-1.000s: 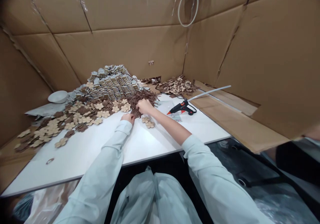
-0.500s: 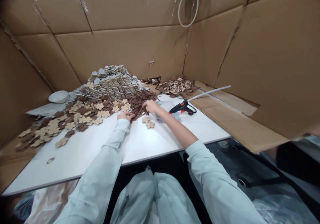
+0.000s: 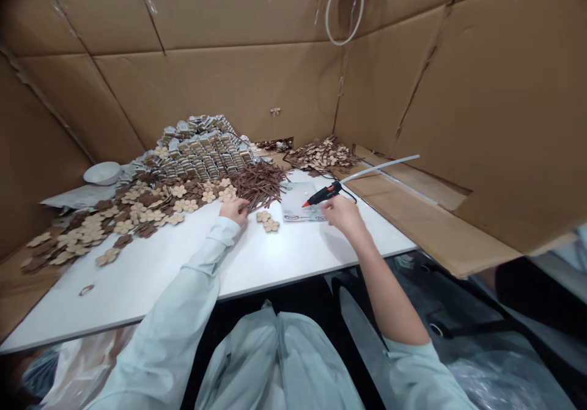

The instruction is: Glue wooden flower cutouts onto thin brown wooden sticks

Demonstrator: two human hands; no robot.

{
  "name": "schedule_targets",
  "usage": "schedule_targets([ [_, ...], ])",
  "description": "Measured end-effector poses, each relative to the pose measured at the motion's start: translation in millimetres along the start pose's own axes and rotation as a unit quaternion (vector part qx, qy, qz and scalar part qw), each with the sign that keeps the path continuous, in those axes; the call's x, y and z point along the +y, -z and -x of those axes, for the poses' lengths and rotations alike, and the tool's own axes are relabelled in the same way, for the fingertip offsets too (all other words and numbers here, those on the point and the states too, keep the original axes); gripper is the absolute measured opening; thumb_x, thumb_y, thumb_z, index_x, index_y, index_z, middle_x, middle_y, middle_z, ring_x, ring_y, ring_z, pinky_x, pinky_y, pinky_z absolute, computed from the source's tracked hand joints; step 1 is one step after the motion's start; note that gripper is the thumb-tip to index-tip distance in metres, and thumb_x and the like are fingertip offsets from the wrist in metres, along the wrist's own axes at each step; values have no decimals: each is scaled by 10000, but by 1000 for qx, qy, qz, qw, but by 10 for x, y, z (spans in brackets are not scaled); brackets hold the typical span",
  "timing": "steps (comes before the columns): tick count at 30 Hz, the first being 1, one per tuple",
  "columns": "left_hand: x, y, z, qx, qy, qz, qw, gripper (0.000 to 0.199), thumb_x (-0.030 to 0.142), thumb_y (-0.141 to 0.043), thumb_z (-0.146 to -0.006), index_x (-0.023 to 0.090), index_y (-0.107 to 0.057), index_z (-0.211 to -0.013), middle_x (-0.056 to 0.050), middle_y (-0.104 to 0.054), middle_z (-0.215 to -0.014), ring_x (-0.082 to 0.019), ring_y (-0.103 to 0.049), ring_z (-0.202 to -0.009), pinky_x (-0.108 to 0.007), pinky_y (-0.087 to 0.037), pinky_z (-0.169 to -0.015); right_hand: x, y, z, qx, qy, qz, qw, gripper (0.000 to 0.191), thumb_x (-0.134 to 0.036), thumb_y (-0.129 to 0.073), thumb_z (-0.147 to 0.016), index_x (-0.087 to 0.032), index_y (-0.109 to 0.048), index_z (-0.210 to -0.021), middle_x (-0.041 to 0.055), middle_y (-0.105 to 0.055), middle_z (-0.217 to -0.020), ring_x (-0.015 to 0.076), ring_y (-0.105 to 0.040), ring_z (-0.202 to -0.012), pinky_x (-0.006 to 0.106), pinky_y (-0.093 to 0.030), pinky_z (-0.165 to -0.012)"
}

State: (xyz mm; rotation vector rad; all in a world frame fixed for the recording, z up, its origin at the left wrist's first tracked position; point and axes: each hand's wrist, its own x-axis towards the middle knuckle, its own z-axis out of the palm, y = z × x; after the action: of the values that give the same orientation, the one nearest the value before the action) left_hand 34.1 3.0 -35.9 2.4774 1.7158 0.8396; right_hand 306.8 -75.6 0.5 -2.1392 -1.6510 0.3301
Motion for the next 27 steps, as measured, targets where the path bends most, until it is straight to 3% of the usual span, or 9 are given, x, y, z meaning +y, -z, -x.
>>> schedule_targets([
  [2, 128, -77, 56, -35, -83, 32, 995, 245, 299, -516, -722, 184, -627, -908, -66, -605, -928, -205, -508, -918, -341, -392, -845, 247, 62, -69, 42, -52, 51, 996, 250, -349, -587, -616, -158, -645, -766, 90, -625, -676, 226, -588, -692, 305, -430, -611],
  [5, 246, -194, 118, -80, -152, 70, 983, 314, 410, -524, -716, 179, -637, -897, -63, -614, -917, -190, -527, -891, -314, -412, -812, 455, 38, -298, 104, -36, 96, 989, 462, -388, -654, -530, -131, -595, -909, 147, -594, -896, 282, -543, -851, 344, -418, -659],
  [8, 237, -270, 127, -101, -179, 75, 976, 270, 387, -503, -743, 186, -663, -828, -53, -629, -901, -173, -545, -869, -299, -410, -820, 494, -96, -516, 36, 58, 12, 998, 457, -397, -625, -569, -130, -552, -933, 102, -593, -878, 233, -544, -804, 321, -416, -663],
  [10, 197, -288, 114, -99, -177, 58, 978, 261, 355, -475, -767, 190, -670, -815, -49, -631, -906, -173, -545, -876, -308, -402, -836, 495, -195, -597, 17, 90, -46, 995, 386, -383, -597, -602, -130, -544, -889, 74, -598, -816, 209, -545, -753, 314, -413, -660],
  [15, 158, -264, 109, -96, -165, 42, 981, 273, 346, -461, -771, 176, -667, -826, -62, -611, -939, -182, -532, -916, -315, -398, -862, 567, -299, -649, 49, 116, -148, 981, 260, -321, -578, -611, -151, -539, -803, 50, -589, -765, 202, -537, -714, 318, -405, -654],
  [19, 165, -211, 153, -67, -128, 79, 986, 324, 372, -518, -715, 172, -615, -950, -73, -564, -983, -180, -525, -920, -301, -422, -835, 610, -269, -684, 93, 65, -215, 970, 251, -327, -576, -594, -167, -517, -778, 20, -559, -698, 182, -524, -666, 309, -408, -619],
  [24, 119, -128, 165, -37, -108, 84, 990, 512, 314, -577, -619, 155, -501, -1100, -83, -536, -1039, -218, -481, -981, -344, -392, -861, 573, -248, -707, 107, 38, -188, 976, 253, -318, -580, -558, -164, -509, -746, 25, -554, -688, 190, -534, -657, 316, -415, -610],
  [27, 118, -118, 159, -64, -121, 77, 988, 596, 363, -572, -611, 140, -448, -1149, -102, -519, -1105, -253, -429, -1064, -397, -335, -917, 524, -235, -674, 106, 38, -142, 984, 250, -305, -568, -566, -152, -526, -759, 44, -570, -704, 215, -551, -687, 329, -421, -630],
])
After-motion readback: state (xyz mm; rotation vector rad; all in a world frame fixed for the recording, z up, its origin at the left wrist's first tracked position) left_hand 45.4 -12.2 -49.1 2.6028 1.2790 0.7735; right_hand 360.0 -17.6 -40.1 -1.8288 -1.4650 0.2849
